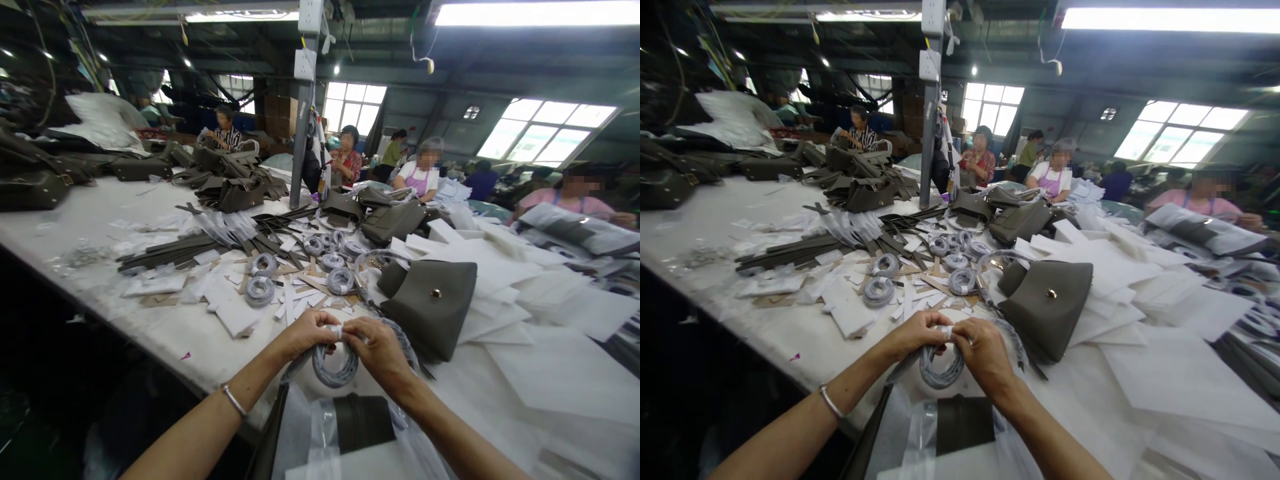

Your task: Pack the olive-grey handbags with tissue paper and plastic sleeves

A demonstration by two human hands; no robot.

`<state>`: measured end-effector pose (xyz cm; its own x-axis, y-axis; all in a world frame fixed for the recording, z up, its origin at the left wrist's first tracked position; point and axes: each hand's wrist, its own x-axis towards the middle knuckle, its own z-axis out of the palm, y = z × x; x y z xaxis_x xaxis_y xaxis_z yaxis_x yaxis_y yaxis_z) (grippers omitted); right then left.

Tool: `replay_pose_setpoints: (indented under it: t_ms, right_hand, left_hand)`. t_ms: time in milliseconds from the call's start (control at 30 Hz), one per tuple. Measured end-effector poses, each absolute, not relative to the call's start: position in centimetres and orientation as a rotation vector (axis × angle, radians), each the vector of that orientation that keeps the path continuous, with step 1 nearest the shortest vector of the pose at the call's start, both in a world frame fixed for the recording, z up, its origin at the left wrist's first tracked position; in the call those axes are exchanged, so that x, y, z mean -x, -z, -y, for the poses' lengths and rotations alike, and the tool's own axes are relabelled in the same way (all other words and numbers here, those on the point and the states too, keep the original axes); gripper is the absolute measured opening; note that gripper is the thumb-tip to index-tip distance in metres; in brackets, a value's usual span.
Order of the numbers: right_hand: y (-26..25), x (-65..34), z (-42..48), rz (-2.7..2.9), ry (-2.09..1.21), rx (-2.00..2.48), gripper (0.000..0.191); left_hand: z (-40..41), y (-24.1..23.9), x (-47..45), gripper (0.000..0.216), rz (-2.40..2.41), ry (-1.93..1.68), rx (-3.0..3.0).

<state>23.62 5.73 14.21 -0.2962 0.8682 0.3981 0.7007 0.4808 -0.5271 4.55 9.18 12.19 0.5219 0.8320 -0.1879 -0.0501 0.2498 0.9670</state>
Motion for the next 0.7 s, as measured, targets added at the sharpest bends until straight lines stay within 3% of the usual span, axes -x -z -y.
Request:
replay_pose_setpoints:
  t_ms: [333, 500, 700]
  right_hand:
    - [-13.9, -22.3, -5.7, 1.864, -0.430, 1.511, 0.012]
    - [-14.5, -23.4, -6.1, 1.914, -0.564, 1.453, 0.019]
    - [-14.7, -24.6, -6.3, 1.858, -0.746, 1.335, 0.015]
  left_hand:
    - [-9.5, -11.8, -4.8, 0.043, -0.854, -0.680, -1.260]
    - [-9.6, -11.9, -4.9, 0.049, -0.858, -0.627, -1.243]
    - [-9.1, -12.3, -5.1, 0.055, -0.826, -0.606, -1.207]
